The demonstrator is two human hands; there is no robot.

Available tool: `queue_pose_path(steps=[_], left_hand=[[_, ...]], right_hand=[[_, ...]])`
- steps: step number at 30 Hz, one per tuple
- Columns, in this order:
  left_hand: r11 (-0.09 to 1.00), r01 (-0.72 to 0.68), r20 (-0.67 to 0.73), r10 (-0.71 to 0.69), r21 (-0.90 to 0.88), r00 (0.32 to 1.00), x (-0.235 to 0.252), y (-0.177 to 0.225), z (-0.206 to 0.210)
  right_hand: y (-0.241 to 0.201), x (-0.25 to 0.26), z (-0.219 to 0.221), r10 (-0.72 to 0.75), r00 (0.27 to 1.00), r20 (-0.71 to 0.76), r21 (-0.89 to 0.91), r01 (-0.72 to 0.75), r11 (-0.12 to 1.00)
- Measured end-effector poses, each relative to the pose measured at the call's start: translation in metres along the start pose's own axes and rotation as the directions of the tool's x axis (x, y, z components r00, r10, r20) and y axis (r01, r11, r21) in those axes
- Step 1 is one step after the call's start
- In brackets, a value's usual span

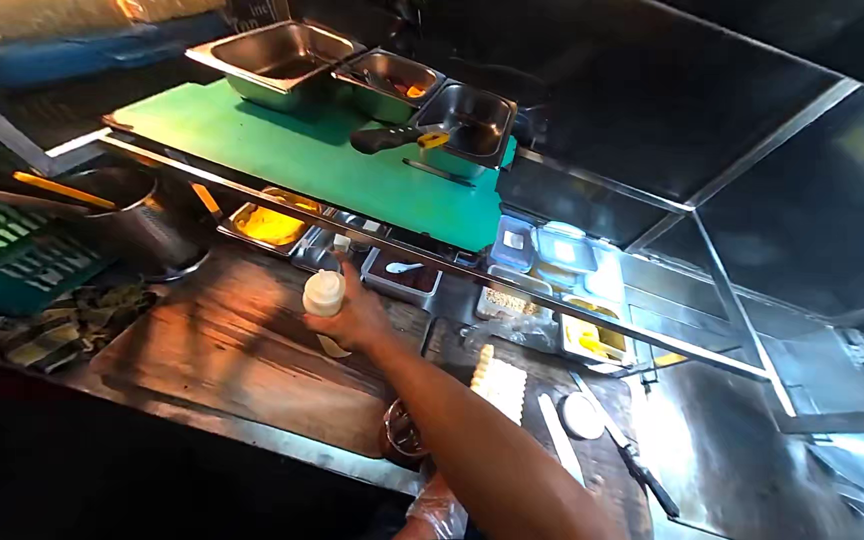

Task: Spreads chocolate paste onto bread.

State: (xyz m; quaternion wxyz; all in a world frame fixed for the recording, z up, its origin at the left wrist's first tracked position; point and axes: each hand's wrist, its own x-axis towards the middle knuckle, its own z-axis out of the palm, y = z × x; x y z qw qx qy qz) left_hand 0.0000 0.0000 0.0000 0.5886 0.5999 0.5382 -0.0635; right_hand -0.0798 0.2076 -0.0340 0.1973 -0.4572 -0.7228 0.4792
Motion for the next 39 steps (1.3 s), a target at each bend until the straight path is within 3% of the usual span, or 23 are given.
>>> queue_pose_path(steps=[2, 3, 5, 6, 9, 11, 15, 18, 19, 21, 23, 26, 28, 31, 35, 39], left_hand=[[0.990, 0.128, -0.056, -0.131, -0.052, 0.990, 0.024, 0.003, 0.001], [0.978, 0.152, -0.170, -0.176, -0.144, 0.970, 0.039, 0.000, 0.010], [0.932, -0.059, -0.557, -0.163, -0.358, 0.814, 0.082, -0.025, 0.050], [0.874, -0.142, -0.604, -0.196, -0.465, 0.772, 0.093, -0.029, 0.055], [0.686, -0.193, -0.544, -0.340, -0.701, 0.767, 0.091, -0.017, 0.046], [0.581, -0.300, -0.586, -0.400, -0.757, 0.705, 0.103, -0.023, 0.057], [0.518, -0.368, -0.615, -0.464, -0.772, 0.637, 0.117, -0.021, 0.062], [0.486, -0.439, -0.649, -0.466, -0.756, 0.602, 0.118, -0.017, 0.064], [0.476, -0.466, -0.664, -0.474, -0.746, 0.579, 0.118, -0.016, 0.065], [0.433, -0.469, -0.638, -0.516, -0.770, 0.572, 0.116, -0.017, 0.066], [0.323, -0.471, -0.563, -0.592, -0.821, 0.576, 0.114, -0.016, 0.070], [0.206, -0.506, -0.508, -0.633, -0.838, 0.584, 0.109, -0.020, 0.073], [0.188, -0.532, -0.519, -0.623, -0.826, 0.586, 0.107, -0.023, 0.076], [0.253, -0.522, -0.562, -0.568, -0.815, 0.601, 0.104, -0.018, 0.076], [0.366, -0.501, -0.614, -0.573, -0.784, 0.543, 0.106, -0.011, 0.071], [0.292, -0.588, -0.627, -0.586, -0.754, 0.513, 0.104, -0.013, 0.070]], right_hand=[[0.007, -0.023, -0.022, 0.007, 0.998, -0.054, -0.052, -0.010, 0.999], [0.014, -0.037, -0.033, 0.006, 0.997, -0.080, -0.076, -0.012, 0.997], [0.029, -0.066, -0.053, 0.021, 0.993, -0.112, -0.121, -0.035, 0.992], [0.037, -0.081, -0.061, 0.030, 0.992, -0.124, -0.142, -0.048, 0.989], [0.056, -0.112, -0.079, 0.113, 0.982, -0.151, -0.093, -0.128, 0.987], [0.066, -0.121, -0.087, 0.143, 0.977, -0.157, -0.024, -0.148, 0.989], [0.084, -0.153, -0.103, 0.018, 0.984, -0.176, 0.035, -0.012, 0.999], [0.124, -0.218, -0.135, -0.027, 0.947, -0.319, 0.073, 0.053, 0.996], [0.152, -0.245, -0.143, 0.001, 0.916, -0.401, 0.012, 0.004, 1.000], [0.209, -0.299, -0.154, 0.136, 0.838, -0.528, -0.159, -0.255, 0.954], [0.242, -0.338, -0.156, 0.352, 0.784, -0.511, -0.272, -0.536, 0.799], [0.247, -0.348, -0.145, 0.518, 0.729, -0.447, -0.352, -0.676, 0.647], [0.247, -0.342, -0.136, 0.567, 0.707, -0.423, -0.371, -0.706, 0.604], [0.242, -0.334, -0.134, 0.601, 0.677, -0.424, -0.370, -0.735, 0.568], [0.237, -0.320, -0.133, 0.644, 0.650, -0.403, -0.391, -0.758, 0.522], [0.226, -0.298, -0.116, 0.627, 0.668, -0.401, -0.385, -0.744, 0.546]])
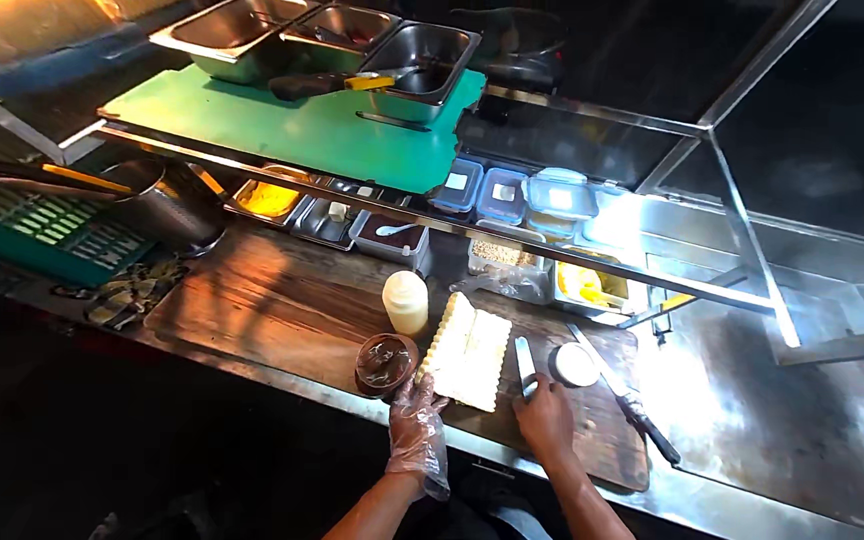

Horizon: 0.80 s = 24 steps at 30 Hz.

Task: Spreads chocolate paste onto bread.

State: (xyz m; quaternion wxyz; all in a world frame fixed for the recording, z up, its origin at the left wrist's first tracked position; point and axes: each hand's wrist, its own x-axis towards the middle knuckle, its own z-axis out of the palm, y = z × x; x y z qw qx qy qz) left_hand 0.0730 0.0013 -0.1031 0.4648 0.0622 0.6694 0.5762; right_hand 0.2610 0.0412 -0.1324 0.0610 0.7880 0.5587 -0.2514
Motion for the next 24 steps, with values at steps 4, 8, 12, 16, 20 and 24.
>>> queue_pose_path(steps=[4, 8, 12, 16, 20, 24], left_hand=[[0.999, -0.007, -0.036, 0.005, -0.050, 0.999, -0.003, -0.002, -0.001], [0.997, -0.056, 0.016, 0.055, 0.047, 0.998, 0.002, -0.004, -0.011], [0.960, 0.081, 0.088, -0.109, 0.268, 0.990, -0.003, 0.012, -0.019], [0.910, -0.006, 0.093, -0.035, 0.414, 0.995, -0.007, 0.017, -0.067], [0.654, -0.378, 0.037, 0.473, 0.655, 0.880, 0.024, 0.010, -0.113], [0.674, -0.515, 0.229, 0.471, 0.529, 0.852, 0.057, 0.025, -0.090]], right_hand=[[-0.042, -0.002, 0.009, -0.023, 0.999, 0.046, -0.027, 0.025, 0.999], [-0.060, 0.001, 0.008, -0.093, 0.991, 0.096, -0.045, 0.097, 0.994], [-0.057, 0.004, 0.008, -0.115, 0.990, 0.083, -0.023, 0.117, 0.993], [-0.046, -0.005, 0.013, -0.117, 0.993, 0.032, -0.037, 0.118, 0.992], [-0.047, -0.010, 0.012, -0.077, 0.997, -0.027, -0.095, 0.074, 0.993], [-0.033, -0.002, 0.017, -0.028, 0.999, -0.034, -0.060, 0.026, 0.998]])
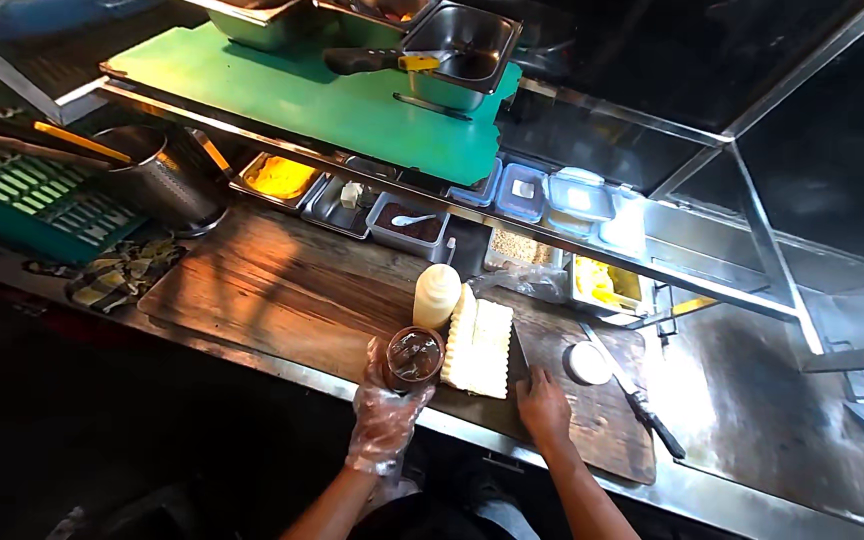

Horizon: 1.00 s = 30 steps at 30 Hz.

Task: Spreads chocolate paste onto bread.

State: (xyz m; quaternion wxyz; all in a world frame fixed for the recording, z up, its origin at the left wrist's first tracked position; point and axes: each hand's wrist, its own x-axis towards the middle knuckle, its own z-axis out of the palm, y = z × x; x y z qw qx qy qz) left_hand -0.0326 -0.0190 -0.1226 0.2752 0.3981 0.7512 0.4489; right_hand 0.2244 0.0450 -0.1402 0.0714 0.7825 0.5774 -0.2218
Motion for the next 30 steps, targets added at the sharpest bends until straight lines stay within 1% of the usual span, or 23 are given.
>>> queue_pose_path(steps=[2, 3, 4, 5, 6, 7, 8, 10, 11, 13, 14, 15, 17, 19, 20, 22, 23, 24, 26, 28, 30], left_hand=[[0.991, -0.007, 0.050, 0.013, -0.133, 0.999, 0.012, 0.002, 0.006], [0.986, -0.021, 0.062, 0.032, -0.165, 0.998, 0.016, 0.001, 0.004], [0.982, -0.044, 0.065, 0.057, -0.182, 0.996, 0.019, -0.001, -0.001], [0.977, -0.075, 0.063, 0.089, -0.202, 0.994, 0.022, -0.003, -0.006], [0.974, -0.103, 0.064, 0.118, -0.200, 0.991, 0.024, -0.006, -0.012], [0.976, -0.123, 0.073, 0.137, -0.181, 0.988, 0.028, -0.009, -0.020], [0.978, -0.134, 0.086, 0.150, -0.162, 0.985, 0.032, -0.012, -0.026], [0.980, -0.129, 0.130, 0.149, -0.153, 0.980, 0.042, -0.017, -0.036], [0.984, -0.115, 0.159, 0.137, -0.137, 0.978, 0.046, -0.018, -0.039], [0.981, -0.104, 0.220, 0.138, -0.161, 0.966, 0.051, -0.019, -0.043], [0.977, -0.102, 0.248, 0.147, -0.185, 0.957, 0.052, -0.019, -0.044], [0.973, -0.100, 0.272, 0.156, -0.210, 0.950, 0.053, -0.020, -0.044], [0.963, -0.115, 0.286, 0.184, -0.243, 0.940, 0.054, -0.021, -0.041], [0.964, -0.143, 0.270, 0.203, -0.224, 0.941, 0.055, -0.018, -0.038], [0.966, -0.137, 0.271, 0.196, -0.221, 0.942, 0.055, -0.016, -0.038], [0.973, -0.132, 0.268, 0.180, -0.190, 0.946, 0.056, -0.015, -0.038], [0.973, -0.122, 0.270, 0.173, -0.193, 0.947, 0.057, -0.015, -0.038], [0.974, -0.127, 0.270, 0.176, -0.187, 0.947, 0.057, -0.016, -0.037], [0.972, -0.144, 0.254, 0.189, -0.185, 0.949, 0.057, -0.019, -0.035], [0.973, -0.143, 0.256, 0.187, -0.182, 0.948, 0.056, -0.020, -0.036], [0.981, -0.120, 0.279, 0.160, -0.155, 0.947, 0.054, -0.018, -0.039]], right_hand=[[0.008, 0.000, -0.002, 0.048, 0.998, -0.040, 0.108, -0.044, 0.993], [0.012, -0.003, -0.006, 0.045, 0.994, -0.101, 0.195, -0.024, 0.980], [0.015, -0.008, -0.011, 0.004, 0.982, -0.190, 0.282, 0.050, 0.958], [0.018, -0.014, -0.014, -0.078, 0.949, -0.304, 0.343, 0.186, 0.921], [0.020, -0.022, -0.019, -0.177, 0.902, -0.393, 0.374, 0.333, 0.866], [0.015, -0.032, -0.029, -0.273, 0.858, -0.434, 0.388, 0.452, 0.803], [0.007, -0.045, -0.042, -0.382, 0.813, -0.440, 0.372, 0.552, 0.746], [-0.021, -0.069, -0.073, -0.612, 0.691, -0.384, 0.248, 0.716, 0.653], [-0.040, -0.077, -0.086, -0.700, 0.618, -0.358, 0.140, 0.777, 0.614], [-0.076, -0.085, -0.104, -0.818, 0.492, -0.298, -0.093, 0.838, 0.538], [-0.094, -0.086, -0.111, -0.857, 0.448, -0.256, -0.198, 0.843, 0.500], [-0.110, -0.085, -0.117, -0.881, 0.426, -0.204, -0.285, 0.836, 0.470], [-0.141, -0.083, -0.125, -0.902, 0.419, -0.104, -0.403, 0.811, 0.423], [-0.165, -0.081, -0.131, -0.896, 0.444, 0.015, -0.438, 0.809, 0.393], [-0.175, -0.081, -0.134, -0.869, 0.484, 0.100, -0.424, 0.811, 0.403], [-0.192, -0.080, -0.140, -0.759, 0.586, 0.285, -0.349, 0.801, 0.487], [-0.197, -0.078, -0.141, -0.704, 0.618, 0.351, -0.301, 0.786, 0.540], [-0.199, -0.074, -0.140, -0.668, 0.637, 0.385, -0.243, 0.768, 0.593], [-0.196, -0.067, -0.132, -0.626, 0.665, 0.407, -0.088, 0.711, 0.698], [-0.187, -0.064, -0.124, -0.584, 0.700, 0.411, 0.126, 0.590, 0.797], [-0.175, -0.065, -0.118, -0.540, 0.719, 0.437, 0.363, 0.408, 0.837]])
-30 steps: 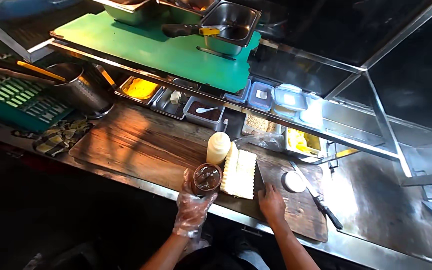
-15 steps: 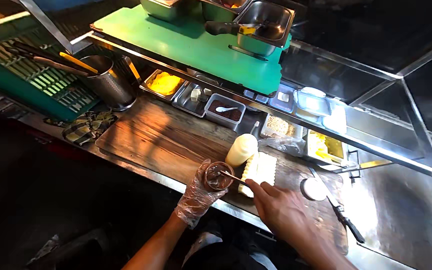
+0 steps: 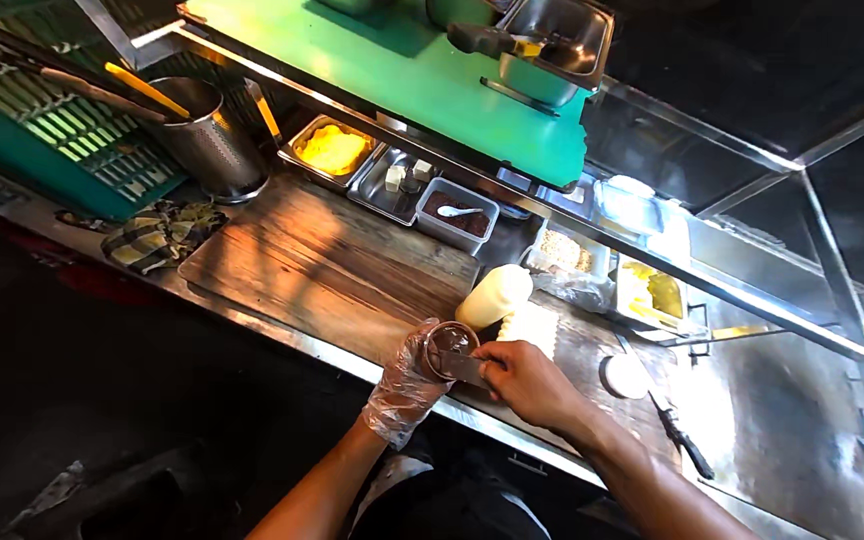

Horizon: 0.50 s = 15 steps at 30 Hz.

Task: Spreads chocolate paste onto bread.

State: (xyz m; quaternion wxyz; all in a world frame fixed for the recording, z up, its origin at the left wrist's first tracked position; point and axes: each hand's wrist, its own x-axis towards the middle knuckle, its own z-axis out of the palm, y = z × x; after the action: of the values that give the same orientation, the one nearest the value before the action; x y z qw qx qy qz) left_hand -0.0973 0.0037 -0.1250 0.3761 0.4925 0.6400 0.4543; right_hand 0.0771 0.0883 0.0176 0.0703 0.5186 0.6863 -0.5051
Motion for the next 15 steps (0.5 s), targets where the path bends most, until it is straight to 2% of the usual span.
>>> queue_pose_path(steps=[1, 3, 5, 8, 12, 15], left_hand=[[0.999, 0.010, 0.002, -0.010, -0.034, 1.000, -0.002, 0.001, -0.001], [0.994, -0.001, 0.008, 0.002, -0.113, 1.000, -0.005, 0.004, -0.001], [0.978, -0.042, -0.005, 0.042, -0.206, 0.999, -0.009, 0.013, 0.000], [0.948, -0.087, -0.031, 0.082, -0.306, 0.996, -0.013, 0.038, 0.003], [0.969, -0.107, 0.008, 0.111, -0.224, 0.994, -0.025, 0.071, 0.006], [0.956, -0.091, 0.008, 0.097, -0.280, 0.995, -0.030, 0.091, 0.017]], right_hand=[[0.005, -0.006, 0.002, 0.025, 1.000, 0.006, 0.161, -0.026, 0.987], [0.015, -0.023, 0.010, 0.062, 0.998, -0.009, 0.452, -0.051, 0.890], [0.025, -0.041, 0.018, 0.109, 0.994, -0.023, 0.637, -0.070, 0.768], [0.038, -0.065, 0.025, 0.129, 0.990, -0.064, 0.763, -0.034, 0.645], [0.056, -0.092, 0.024, 0.048, 0.990, -0.132, 0.839, 0.086, 0.537], [0.071, -0.106, 0.014, 0.001, 0.985, -0.173, 0.876, 0.154, 0.458]])
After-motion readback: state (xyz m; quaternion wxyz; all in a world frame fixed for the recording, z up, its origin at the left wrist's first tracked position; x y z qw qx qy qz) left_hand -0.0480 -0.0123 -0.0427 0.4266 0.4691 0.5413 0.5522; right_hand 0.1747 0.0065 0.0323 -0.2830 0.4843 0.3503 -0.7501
